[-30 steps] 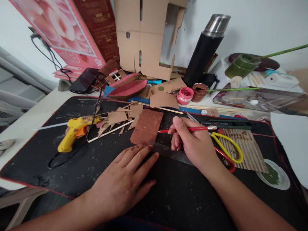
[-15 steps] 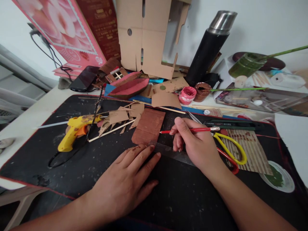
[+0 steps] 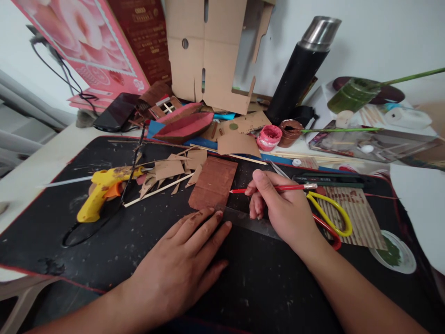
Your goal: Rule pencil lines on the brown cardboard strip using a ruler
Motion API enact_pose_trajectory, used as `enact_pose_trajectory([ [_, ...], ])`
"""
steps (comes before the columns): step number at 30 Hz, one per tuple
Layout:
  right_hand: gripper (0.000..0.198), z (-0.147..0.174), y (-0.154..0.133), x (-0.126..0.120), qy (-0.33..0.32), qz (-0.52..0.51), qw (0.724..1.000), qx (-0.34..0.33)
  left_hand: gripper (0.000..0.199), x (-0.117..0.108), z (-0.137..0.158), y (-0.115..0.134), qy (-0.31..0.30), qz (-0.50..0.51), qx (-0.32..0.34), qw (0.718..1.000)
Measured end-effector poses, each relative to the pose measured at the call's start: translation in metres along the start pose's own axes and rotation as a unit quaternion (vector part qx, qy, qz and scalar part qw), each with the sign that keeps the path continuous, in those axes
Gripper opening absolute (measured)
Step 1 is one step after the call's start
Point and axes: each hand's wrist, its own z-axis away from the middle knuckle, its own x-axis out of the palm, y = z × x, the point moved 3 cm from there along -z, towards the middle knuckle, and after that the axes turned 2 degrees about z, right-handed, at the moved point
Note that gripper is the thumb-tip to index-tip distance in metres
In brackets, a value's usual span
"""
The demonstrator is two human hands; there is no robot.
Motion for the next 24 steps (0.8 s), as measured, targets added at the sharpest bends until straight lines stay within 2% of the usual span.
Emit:
enact_pose_trajectory([
  [13,0.058,-0.0028,0.0009,0.0003,-0.007,-0.012,0.999,0.03,0.044,0.0034,0.0021,-0.0007,0.018,0.006,-0.004,1.0],
  [24,0.058,-0.0025,-0.0014,0.0014,-0.007,-0.011,0.999,0.038,0.045,0.0027,0.0018,-0.0023,0.003,0.017,-0.001,1.0],
])
